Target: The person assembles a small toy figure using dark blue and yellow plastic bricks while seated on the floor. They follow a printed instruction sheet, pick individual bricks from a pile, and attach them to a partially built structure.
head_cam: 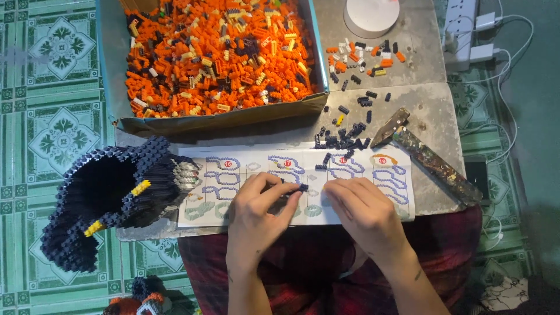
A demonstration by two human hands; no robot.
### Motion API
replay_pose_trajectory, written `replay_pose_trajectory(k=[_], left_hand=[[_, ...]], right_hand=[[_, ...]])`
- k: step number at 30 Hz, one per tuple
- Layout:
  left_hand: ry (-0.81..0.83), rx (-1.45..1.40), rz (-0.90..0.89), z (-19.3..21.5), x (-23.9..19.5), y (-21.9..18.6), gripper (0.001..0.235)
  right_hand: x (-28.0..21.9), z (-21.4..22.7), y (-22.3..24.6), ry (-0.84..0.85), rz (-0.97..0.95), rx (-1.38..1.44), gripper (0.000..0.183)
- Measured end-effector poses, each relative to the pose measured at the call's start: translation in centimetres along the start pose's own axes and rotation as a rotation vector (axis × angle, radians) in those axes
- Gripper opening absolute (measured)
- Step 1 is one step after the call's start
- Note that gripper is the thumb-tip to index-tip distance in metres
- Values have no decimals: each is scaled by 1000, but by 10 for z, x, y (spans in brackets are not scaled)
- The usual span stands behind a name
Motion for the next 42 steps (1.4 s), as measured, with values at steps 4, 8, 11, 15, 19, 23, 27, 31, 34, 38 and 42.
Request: replay_pose_trajectory(k=[4,8,11,15,19,23,27,31,34,38,42], left_hand=[[-13,49,-28,-2,-1,-1,17],[-9,57,-25,-2,-1,1,16],[-8,56,-14,-2,-1,1,14],[-7,72,-4,-4,-1,3,13],[5,61,-3,-3,0,3,14],[-4,68,-7,-1,0,1,13],[28,79,-17,-5,-1,4,13],[20,70,-6,-1,0,1,15],[25,59,-1,-1,0,2,19],[39,14,-8,0,1,1,24],[10,-36,91,-1,-3,16,34]], right_hand=[[5,-6,5,-44,5,44,27],[5,-16,4,-72,10,47,27],[7,-17,5,-76,13,25,24],[7,-18,5,-68,4,-5,25],[8,-19,7,-42,-3,3,25],[10,-18,8,-37,-20,13,25],[9,-21,5,14,-53,-14,26],[15,-18,12,25,-40,-33,23],[18,-20,14,74,-27,-65,21],[24,-22,15,183,-1,-112,15],[25,-20,15,184,14,-62,16]])
Point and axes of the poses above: each hand's wrist, its own x-axis towards the middle knuckle, its own z-axis out of the back of the hand, y = z × x, the point moved 7 cm from there along x, towards the middle knuckle, and after that the axes turned 8 degrees about z, right-handed, at the moved point
